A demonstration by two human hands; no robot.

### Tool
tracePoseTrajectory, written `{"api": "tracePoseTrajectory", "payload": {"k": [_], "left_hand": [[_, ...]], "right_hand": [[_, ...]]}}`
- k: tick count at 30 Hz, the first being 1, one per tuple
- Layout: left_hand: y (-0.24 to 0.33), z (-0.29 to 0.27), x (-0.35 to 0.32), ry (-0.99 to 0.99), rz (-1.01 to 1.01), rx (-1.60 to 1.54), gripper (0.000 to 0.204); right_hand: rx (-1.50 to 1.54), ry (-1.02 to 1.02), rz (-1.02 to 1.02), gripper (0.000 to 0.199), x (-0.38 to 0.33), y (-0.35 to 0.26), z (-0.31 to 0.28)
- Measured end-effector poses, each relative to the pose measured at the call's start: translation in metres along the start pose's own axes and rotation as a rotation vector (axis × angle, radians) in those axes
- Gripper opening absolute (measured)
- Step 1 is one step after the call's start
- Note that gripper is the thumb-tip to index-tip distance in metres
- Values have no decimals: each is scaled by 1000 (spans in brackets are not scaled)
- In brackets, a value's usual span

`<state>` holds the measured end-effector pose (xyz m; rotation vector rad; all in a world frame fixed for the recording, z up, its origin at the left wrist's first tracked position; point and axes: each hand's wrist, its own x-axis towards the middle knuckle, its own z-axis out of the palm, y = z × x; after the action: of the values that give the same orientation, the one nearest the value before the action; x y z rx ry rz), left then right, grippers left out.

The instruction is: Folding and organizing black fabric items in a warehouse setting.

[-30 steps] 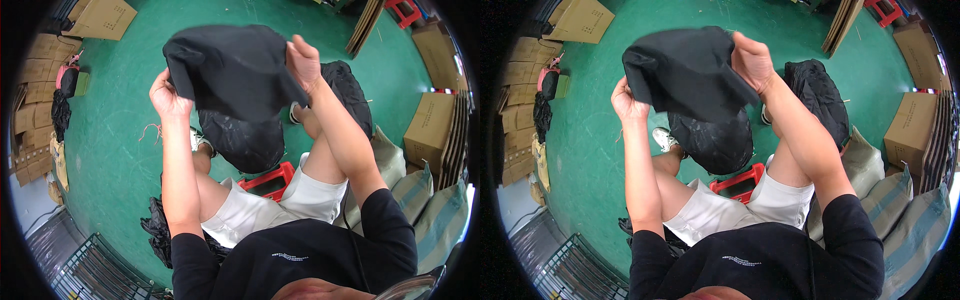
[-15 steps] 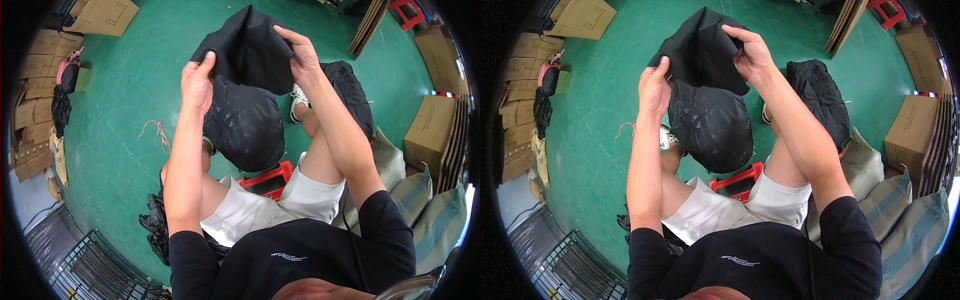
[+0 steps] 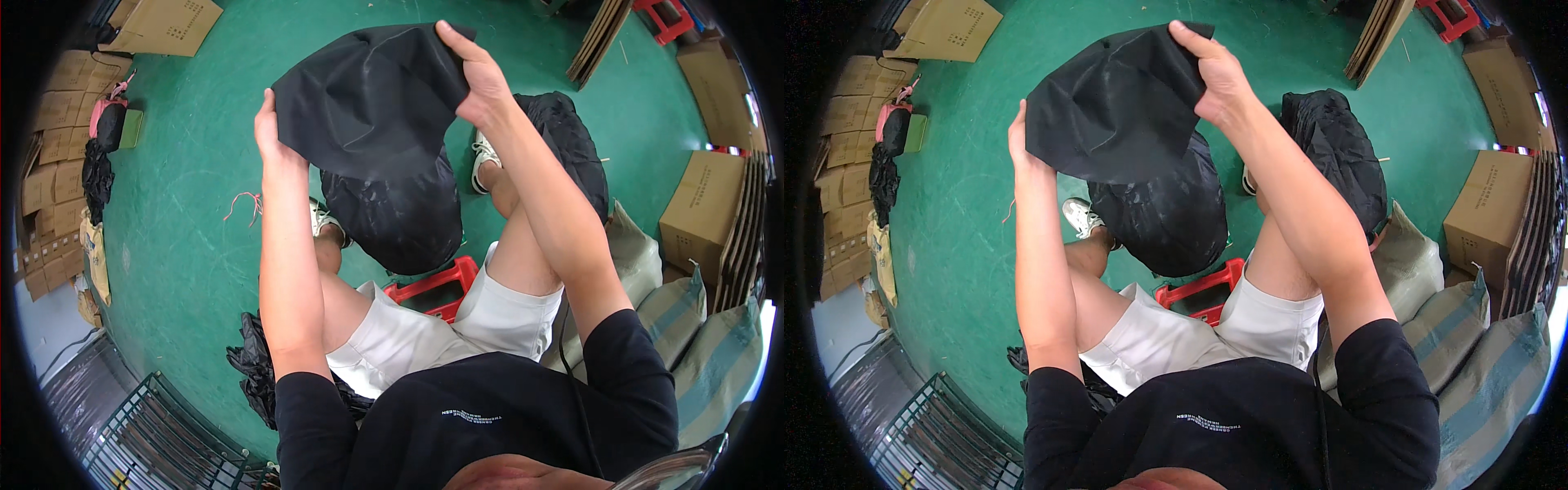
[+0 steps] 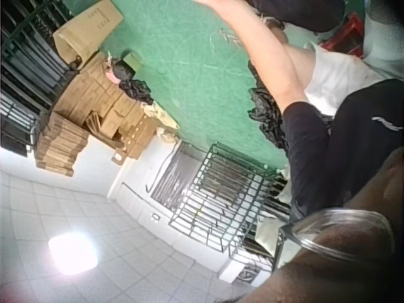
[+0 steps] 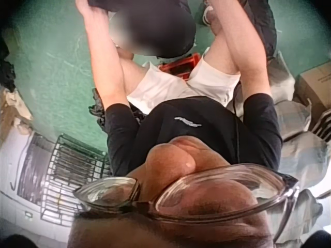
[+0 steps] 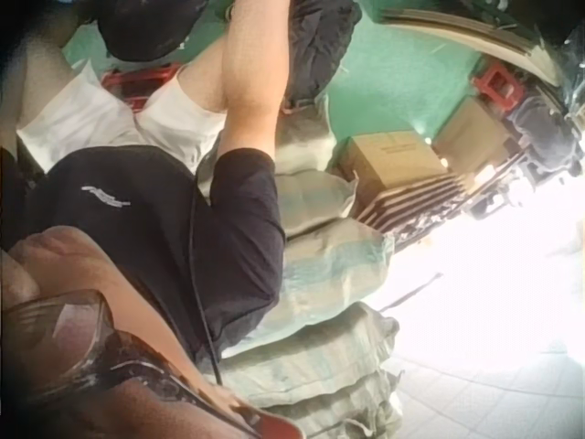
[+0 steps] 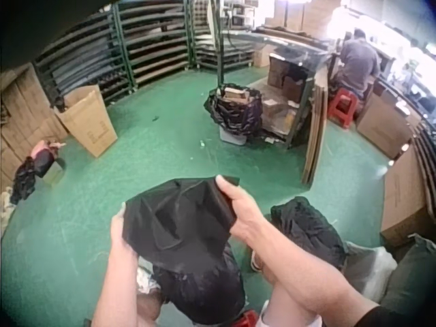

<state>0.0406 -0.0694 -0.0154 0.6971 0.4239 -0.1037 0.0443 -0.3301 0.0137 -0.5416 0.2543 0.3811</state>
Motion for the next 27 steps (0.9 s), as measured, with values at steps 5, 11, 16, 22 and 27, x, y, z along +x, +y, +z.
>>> {"api": "tracePoseTrajectory", "payload": {"k": [5,11,16,22,27], "left_hand": [[-8,19,-6,-185,-202,-66,31],[-25,22,-3,35,-265,200,12],[-18,17,4,45,-193,148,15],[21,19,21,-129,114,67,22],[38,25,5,-250,338,-25,37]], "right_hand": [[-79,-21,19,30,12,13,-8],[-49,76,-44,23,11,4,-4],[-181,80,-172,14,20,2,-6],[26,-577,-268,19,48,-3,7],[-47,-633,-403,31,52,3,18]]}}
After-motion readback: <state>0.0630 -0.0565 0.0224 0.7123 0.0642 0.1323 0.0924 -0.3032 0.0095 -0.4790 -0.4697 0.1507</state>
